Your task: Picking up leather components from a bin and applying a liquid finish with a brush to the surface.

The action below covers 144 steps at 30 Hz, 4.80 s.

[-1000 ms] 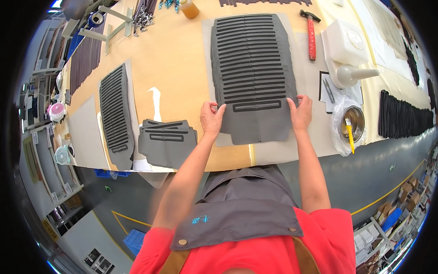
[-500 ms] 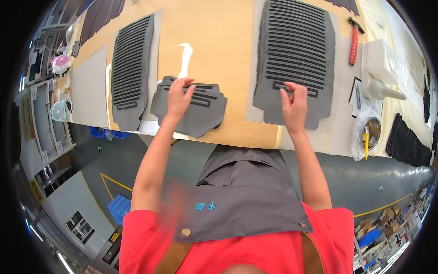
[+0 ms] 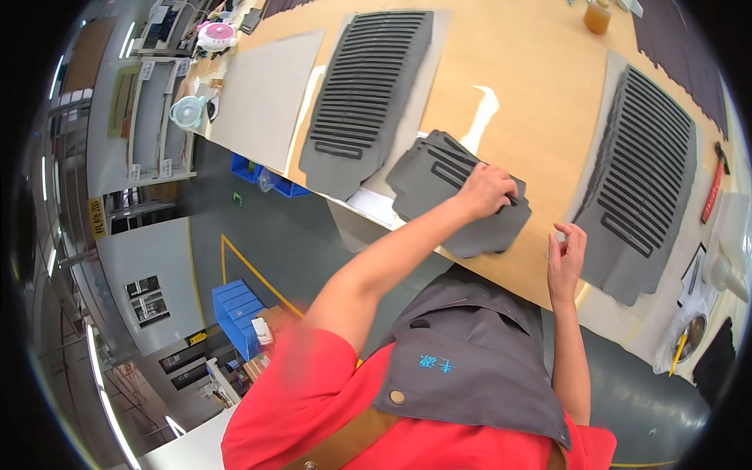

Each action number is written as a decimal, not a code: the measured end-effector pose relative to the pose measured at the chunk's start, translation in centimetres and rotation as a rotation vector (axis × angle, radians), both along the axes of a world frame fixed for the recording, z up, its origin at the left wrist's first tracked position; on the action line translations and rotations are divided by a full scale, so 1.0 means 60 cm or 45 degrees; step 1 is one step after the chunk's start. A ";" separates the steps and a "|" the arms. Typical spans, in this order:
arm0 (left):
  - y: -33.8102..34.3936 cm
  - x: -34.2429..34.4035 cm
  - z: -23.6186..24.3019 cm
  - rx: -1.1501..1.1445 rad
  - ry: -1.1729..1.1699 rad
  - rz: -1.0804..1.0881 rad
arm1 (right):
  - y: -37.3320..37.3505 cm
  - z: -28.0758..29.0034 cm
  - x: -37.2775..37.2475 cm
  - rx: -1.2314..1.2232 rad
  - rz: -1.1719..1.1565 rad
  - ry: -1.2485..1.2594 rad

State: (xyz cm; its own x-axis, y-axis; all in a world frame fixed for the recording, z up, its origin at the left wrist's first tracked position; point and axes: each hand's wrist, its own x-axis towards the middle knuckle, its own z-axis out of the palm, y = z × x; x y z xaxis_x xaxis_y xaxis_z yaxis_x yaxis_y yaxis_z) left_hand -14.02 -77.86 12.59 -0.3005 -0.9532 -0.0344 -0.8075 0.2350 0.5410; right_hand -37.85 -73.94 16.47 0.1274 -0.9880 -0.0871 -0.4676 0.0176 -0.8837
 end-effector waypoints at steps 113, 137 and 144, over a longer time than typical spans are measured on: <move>-0.014 -0.007 0.034 0.252 -0.048 0.018 | 0.014 0.010 -0.057 -0.006 -0.202 0.031; 0.009 -0.001 0.021 -0.016 0.092 0.030 | -0.044 -0.078 0.113 -0.048 0.167 0.343; 0.016 0.021 0.029 -0.107 0.095 -0.048 | -0.021 -0.059 0.108 -0.342 0.270 0.249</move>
